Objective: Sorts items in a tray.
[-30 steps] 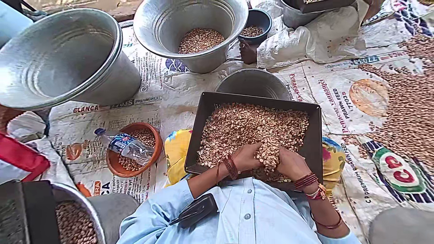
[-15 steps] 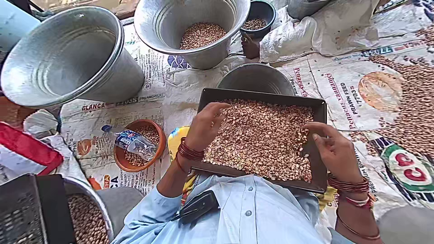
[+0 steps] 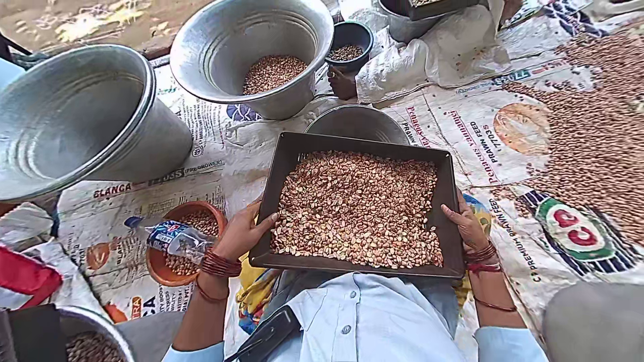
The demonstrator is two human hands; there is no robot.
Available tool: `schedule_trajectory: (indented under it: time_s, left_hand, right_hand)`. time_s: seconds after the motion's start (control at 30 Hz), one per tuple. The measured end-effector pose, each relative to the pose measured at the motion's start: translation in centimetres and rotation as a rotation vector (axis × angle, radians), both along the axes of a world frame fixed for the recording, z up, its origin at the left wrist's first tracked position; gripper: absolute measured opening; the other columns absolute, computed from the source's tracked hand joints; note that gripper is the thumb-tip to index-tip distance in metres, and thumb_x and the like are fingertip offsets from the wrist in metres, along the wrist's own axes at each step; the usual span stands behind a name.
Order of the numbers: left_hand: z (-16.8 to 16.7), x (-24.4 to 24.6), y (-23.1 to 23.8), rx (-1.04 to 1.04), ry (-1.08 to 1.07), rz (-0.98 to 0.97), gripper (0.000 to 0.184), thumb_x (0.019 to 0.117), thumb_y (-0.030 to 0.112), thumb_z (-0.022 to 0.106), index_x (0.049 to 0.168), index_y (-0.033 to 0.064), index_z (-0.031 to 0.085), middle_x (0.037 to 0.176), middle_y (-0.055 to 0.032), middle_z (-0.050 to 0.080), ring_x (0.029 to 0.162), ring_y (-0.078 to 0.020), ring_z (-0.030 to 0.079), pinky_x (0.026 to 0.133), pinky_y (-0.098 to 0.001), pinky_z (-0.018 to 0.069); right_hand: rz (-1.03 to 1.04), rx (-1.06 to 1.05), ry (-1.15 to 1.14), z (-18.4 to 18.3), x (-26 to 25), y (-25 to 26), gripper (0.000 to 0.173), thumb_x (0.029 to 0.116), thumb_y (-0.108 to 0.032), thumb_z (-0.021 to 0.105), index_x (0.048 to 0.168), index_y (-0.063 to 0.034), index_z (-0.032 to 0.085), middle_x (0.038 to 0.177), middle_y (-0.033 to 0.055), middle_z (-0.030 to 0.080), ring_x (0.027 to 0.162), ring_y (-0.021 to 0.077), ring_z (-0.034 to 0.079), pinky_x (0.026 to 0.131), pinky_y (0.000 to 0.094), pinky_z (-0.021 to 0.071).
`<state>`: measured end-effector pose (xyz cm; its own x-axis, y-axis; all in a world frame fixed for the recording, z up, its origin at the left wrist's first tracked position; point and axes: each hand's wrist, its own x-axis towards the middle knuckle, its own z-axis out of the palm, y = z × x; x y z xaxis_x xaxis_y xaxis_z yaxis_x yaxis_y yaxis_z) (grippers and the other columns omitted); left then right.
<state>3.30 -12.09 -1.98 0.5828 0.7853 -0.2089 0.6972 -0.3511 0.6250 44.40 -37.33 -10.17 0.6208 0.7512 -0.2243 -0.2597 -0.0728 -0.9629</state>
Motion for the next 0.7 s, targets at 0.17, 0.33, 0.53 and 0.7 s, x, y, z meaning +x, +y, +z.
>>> schedule_trajectory:
  time_s: [0.17, 0.33, 0.53, 0.7]
  left_hand:
    - [8.2, 1.9, -3.0, 0.172, -0.394, -0.228, 0.066, 0.1012, 0.052, 0.054, 0.147, 0.0049, 0.052, 0.157, -0.0083, 0.047, 0.134, -0.0049, 0.053, 0.110, -0.0250, 0.0469]
    - [6.8, 2.5, -2.0, 0.149, -0.395, -0.186, 0.061, 0.1015, 0.050, 0.052, 0.146, 0.0094, 0.056, 0.161, -0.0064, 0.043, 0.142, -0.0094, 0.047, 0.117, -0.0296, 0.0416]
    - [-2.7, 0.1, -0.4, 0.052, -0.196, 0.012, 0.049, 0.0983, 0.021, 0.054, 0.137, -0.0089, 0.057, 0.152, -0.0278, 0.048, 0.135, -0.0301, 0.056, 0.114, -0.0417, 0.0424]
    - [-5.9, -1.8, -1.5, -0.068, -0.089, 0.105, 0.046, 0.1012, 0.011, 0.056, 0.142, -0.0094, 0.052, 0.150, -0.0291, 0.049, 0.136, -0.0359, 0.055, 0.115, -0.0467, 0.0412]
  right_hand:
    - [-0.142, 0.106, 0.141, -0.3, 0.0, -0.9, 0.049, 0.1077, -0.003, 0.032, 0.156, -0.0067, 0.022, 0.122, -0.0051, 0.066, 0.098, -0.0008, 0.070, 0.084, 0.0185, 0.0610]
    - [-0.197, 0.131, 0.099, -1.0, 0.0, -0.9, 0.046, 0.1102, -0.008, 0.031, 0.155, -0.0034, 0.024, 0.129, -0.0029, 0.062, 0.107, -0.0037, 0.066, 0.090, 0.0162, 0.0571]
    - [-0.116, 0.014, -0.131, -0.4, -0.9, -0.3, 0.058, 0.1059, -0.001, 0.034, 0.160, 0.0062, 0.014, 0.159, 0.0144, 0.037, 0.131, -0.0052, 0.049, 0.106, 0.0103, 0.0411]
    - [0.024, -0.173, -0.379, 0.6, -1.1, 0.8, 0.065, 0.1053, -0.009, 0.044, 0.161, 0.0061, 0.014, 0.164, 0.0239, 0.029, 0.143, 0.0062, 0.042, 0.114, 0.0166, 0.0362]
